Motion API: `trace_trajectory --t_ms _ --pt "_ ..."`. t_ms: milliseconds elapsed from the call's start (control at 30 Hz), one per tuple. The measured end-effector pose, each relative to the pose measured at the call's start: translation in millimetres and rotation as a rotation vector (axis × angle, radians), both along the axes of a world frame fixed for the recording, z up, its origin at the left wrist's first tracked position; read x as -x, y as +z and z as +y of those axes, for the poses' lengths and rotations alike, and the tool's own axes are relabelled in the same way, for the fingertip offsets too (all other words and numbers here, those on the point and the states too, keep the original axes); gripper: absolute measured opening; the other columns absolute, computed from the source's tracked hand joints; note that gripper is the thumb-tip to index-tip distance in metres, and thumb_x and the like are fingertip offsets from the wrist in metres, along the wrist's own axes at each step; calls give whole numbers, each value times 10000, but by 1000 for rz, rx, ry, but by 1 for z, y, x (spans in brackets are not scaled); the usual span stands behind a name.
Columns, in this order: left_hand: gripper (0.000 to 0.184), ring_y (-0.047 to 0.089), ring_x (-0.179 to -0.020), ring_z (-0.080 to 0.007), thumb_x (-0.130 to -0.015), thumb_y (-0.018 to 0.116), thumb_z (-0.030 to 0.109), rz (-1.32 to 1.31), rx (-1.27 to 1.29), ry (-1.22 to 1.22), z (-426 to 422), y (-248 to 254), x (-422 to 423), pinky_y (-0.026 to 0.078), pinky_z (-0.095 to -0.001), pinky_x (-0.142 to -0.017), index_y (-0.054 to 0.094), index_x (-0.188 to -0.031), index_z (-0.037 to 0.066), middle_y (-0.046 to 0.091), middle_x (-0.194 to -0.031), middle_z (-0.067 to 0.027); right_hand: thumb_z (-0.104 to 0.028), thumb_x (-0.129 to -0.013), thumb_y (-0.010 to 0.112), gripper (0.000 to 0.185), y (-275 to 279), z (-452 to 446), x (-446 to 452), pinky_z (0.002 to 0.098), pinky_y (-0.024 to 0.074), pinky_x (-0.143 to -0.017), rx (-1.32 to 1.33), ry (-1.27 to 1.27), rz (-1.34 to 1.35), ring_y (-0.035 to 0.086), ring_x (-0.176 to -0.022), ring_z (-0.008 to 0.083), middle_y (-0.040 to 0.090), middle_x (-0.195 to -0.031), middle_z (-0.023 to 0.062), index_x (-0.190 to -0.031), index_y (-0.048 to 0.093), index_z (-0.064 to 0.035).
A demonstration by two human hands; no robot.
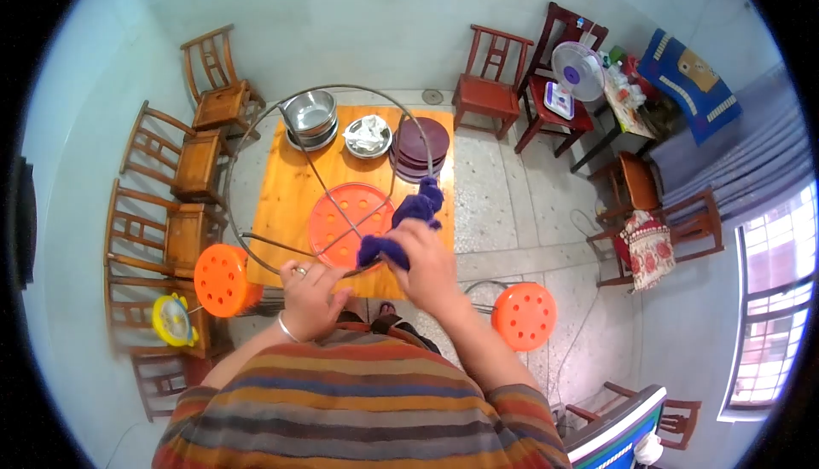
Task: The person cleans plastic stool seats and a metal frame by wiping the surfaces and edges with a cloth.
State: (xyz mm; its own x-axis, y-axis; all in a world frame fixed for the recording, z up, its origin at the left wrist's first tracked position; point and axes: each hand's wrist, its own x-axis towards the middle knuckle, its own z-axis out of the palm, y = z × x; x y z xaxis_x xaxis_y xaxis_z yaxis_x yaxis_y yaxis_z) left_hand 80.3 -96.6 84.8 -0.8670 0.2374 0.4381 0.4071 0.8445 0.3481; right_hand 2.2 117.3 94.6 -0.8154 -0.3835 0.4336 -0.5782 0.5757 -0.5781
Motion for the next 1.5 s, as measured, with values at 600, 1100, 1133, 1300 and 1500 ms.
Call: trace_trajectory --t_ms 600,1100,1133,1300,1500 --pt "116 533 -684 -200 -789 713 195 85 5 80 -3 -3 2 325 -363 -788 703 -901 164 572 -722 4 -110 -751 762 336 3 -4 -18 370 461 -845 153 -13 -222 536 -973 322 493 -1032 144 -1056 632 -53" --pt "96 498 -658 -221 -780 704 166 148 -77 47 -5 -7 10 315 -374 -788 708 -875 156 525 -671 -14 -258 -780 739 386 7 2 188 392 462 -902 4 -180 -200 563 -1066 337 554 -1137 151 -1082 642 -39" --pt "99 496 -657 -221 -778 707 167 138 -65 52 -5 -5 10 315 -375 -787 709 -877 160 521 -669 -14 -254 -780 739 399 2 3 180 393 463 -899 9 -211 -222 561 -1069 339 550 -1137 152 -1099 630 -40" --pt "160 542 -717 -186 -787 708 194 38 26 82 -3 2 7 323 -358 -793 698 -946 196 599 -766 22 -166 -812 697 401 -36 1 66 391 428 -895 272 -289 -145 509 -1025 330 473 -1053 176 -1137 502 -34" --pt "134 553 -710 -187 -779 720 185 61 -44 69 -6 0 5 320 -362 -797 702 -912 187 630 -790 26 -63 -774 673 314 -37 -10 -5 406 380 -936 431 -183 -173 487 -1027 321 513 -1044 156 -1053 531 -47"
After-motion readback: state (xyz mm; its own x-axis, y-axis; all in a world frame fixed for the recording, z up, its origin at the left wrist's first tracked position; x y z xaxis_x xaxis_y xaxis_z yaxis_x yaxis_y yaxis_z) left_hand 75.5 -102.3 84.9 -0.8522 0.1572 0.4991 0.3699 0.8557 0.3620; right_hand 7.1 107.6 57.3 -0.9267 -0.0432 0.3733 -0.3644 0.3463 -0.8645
